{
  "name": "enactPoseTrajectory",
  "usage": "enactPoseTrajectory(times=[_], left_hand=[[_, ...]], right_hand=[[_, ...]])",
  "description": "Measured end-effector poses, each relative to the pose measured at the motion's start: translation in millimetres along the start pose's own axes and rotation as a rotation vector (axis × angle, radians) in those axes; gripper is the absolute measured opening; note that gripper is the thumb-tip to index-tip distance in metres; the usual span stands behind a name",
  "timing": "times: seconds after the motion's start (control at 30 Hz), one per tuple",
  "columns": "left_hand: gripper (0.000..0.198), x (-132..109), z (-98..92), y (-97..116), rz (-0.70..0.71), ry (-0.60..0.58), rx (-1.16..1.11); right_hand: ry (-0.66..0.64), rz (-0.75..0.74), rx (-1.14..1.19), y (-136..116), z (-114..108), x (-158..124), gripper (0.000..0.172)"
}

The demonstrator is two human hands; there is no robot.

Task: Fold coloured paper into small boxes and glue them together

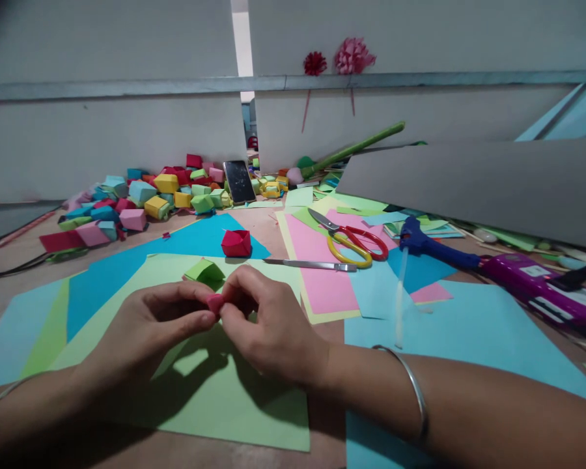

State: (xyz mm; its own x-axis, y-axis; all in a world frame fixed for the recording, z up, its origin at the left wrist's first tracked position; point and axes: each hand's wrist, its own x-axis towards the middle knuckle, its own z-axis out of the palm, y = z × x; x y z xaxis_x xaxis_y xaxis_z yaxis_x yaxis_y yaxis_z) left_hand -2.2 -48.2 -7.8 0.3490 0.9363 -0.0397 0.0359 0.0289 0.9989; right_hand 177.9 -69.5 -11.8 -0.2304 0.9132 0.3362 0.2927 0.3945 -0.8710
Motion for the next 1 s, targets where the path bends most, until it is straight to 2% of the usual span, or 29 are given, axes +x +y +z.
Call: enactPoseTrajectory(times=[0.1, 0.23, 0.5, 0.67, 0.9, 1.0], left_hand=[[0.009, 0.4, -2.2, -0.7, -0.024, -0.001, -0.001], [0.012, 3.7, -4.8, -3.8, -0.091, -0.022, -0.053], [0.015, 2.6, -0.9, -5.8, -0.103, -0.096, -0.158], [0.016, 1.0, 2.4, -6.1, -0.126, -0.051, -0.247], [0.017, 1.6, 1.4, -5.0, -0.168, -0.065, -0.206], [0.019, 2.9, -0.1, -6.5, -0.148, -0.05, -0.141]], right_hand=[[-0.014, -0.054, -0.066, -1.8, -1.0, -1.7, 0.006], [-0.039, -0.041, -0.106, -1.0, -0.6, -3.0, 0.004], [-0.082, -0.039, 0.005, 1.3, -2.0, 1.7, 0.009], [-0.11, -0.045, -0.022, 2.4, -5.2, 5.1, 0.013], [-0.076, -0.085, -0.119, 2.7, -7.1, 2.8, 0.017], [-0.084, -0.108, -0.133, 0.8, -7.3, 1.7, 0.011]])
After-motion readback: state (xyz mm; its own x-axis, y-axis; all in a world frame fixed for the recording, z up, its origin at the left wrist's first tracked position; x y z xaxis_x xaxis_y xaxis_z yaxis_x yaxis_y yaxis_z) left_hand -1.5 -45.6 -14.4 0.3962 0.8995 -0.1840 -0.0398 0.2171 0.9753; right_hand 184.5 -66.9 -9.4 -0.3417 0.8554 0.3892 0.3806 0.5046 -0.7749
